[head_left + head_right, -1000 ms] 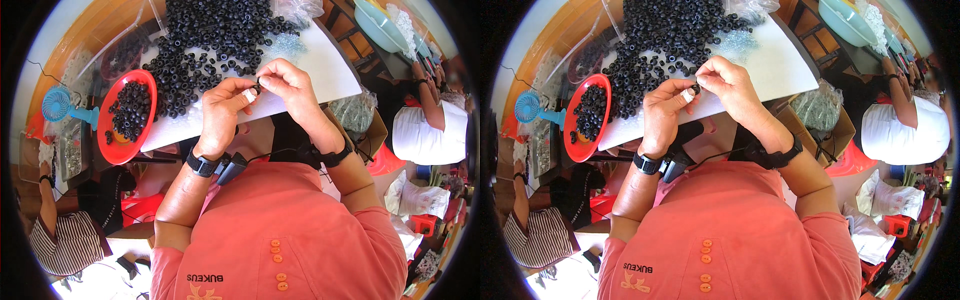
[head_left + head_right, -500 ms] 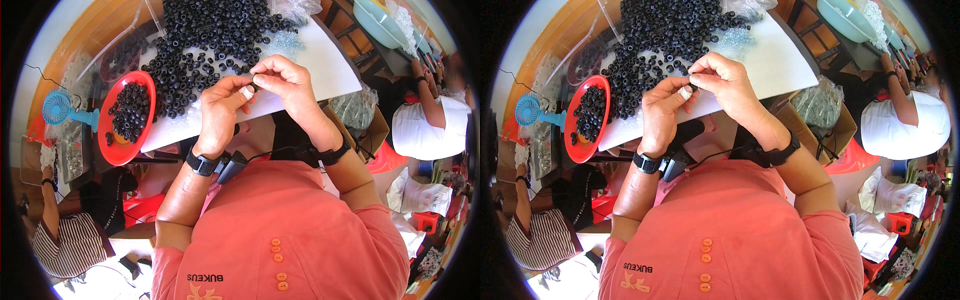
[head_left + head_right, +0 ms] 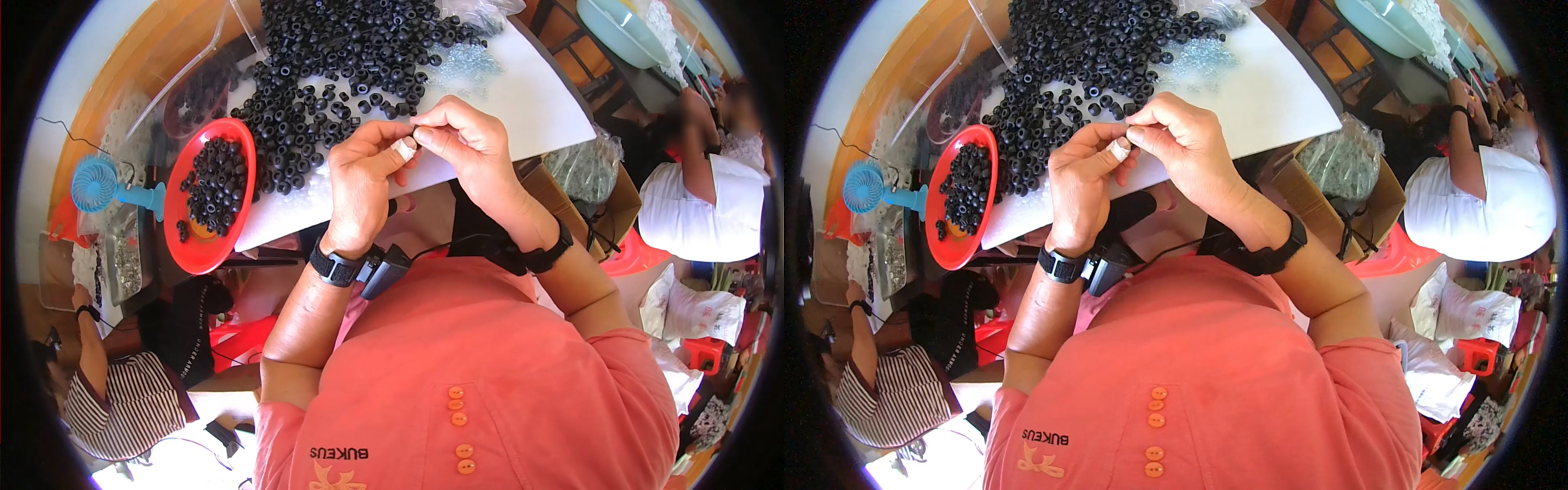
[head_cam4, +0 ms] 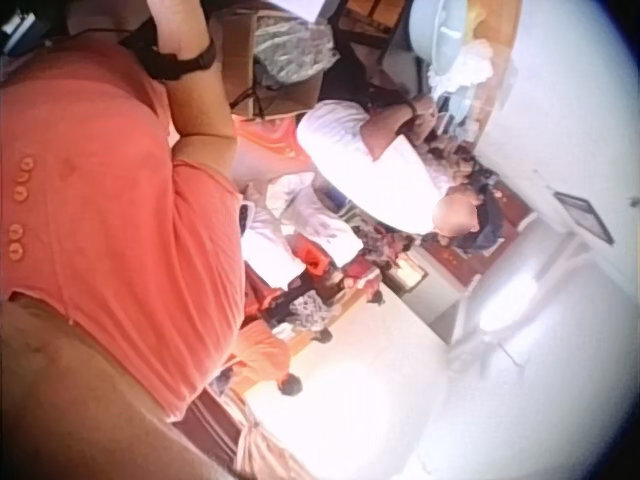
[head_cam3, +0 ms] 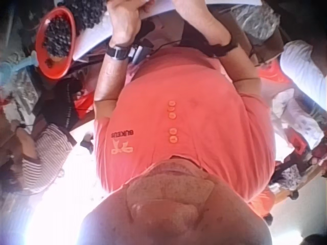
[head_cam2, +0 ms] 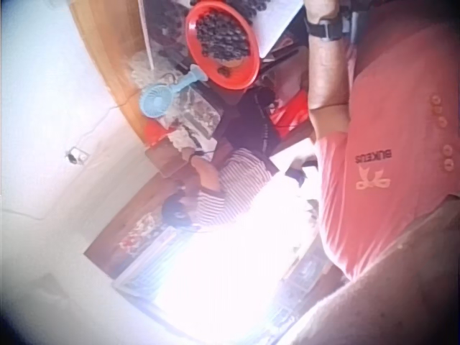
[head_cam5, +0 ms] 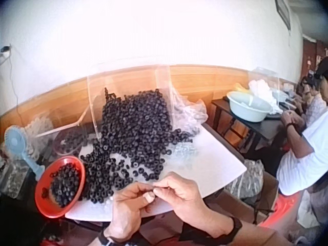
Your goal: Manually assembling small black plastic components by joining two parts together.
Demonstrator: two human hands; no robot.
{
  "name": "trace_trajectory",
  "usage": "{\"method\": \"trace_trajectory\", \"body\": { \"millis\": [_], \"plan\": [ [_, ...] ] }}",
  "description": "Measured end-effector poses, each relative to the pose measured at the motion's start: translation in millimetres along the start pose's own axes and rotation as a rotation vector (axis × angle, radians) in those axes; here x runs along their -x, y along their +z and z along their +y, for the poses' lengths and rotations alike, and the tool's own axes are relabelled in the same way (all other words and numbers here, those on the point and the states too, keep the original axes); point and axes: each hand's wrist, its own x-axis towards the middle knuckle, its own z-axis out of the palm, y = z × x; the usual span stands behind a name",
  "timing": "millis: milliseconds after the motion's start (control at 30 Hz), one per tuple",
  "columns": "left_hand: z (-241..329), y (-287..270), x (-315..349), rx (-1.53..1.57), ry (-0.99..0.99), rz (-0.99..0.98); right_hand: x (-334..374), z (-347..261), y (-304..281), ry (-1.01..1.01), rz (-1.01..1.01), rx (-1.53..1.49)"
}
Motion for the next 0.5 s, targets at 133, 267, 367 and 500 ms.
{"method": "trace_trajectory", "body": {
  "millis": [133,267,367,500],
  "plan": [
    [0.8,0.5,0.8,0.011,-0.008,-0.001,-3.8,-10.0,-9.3,-0.190,-0.072,0.287],
    [1.2,2.7,2.4,-0.058,0.010,0.005,-4.6,-9.3,-10.4,-0.213,-0.102,0.375],
    [1.8,2.3,2.6,-0.086,0.014,-0.006,-5.3,-12.5,-11.4,-0.160,-0.118,0.346],
    [1.2,1.1,2.4,-0.012,0.013,-0.013,-0.4,-5.7,-5.8,0.089,-0.070,0.013]
  ]
}}
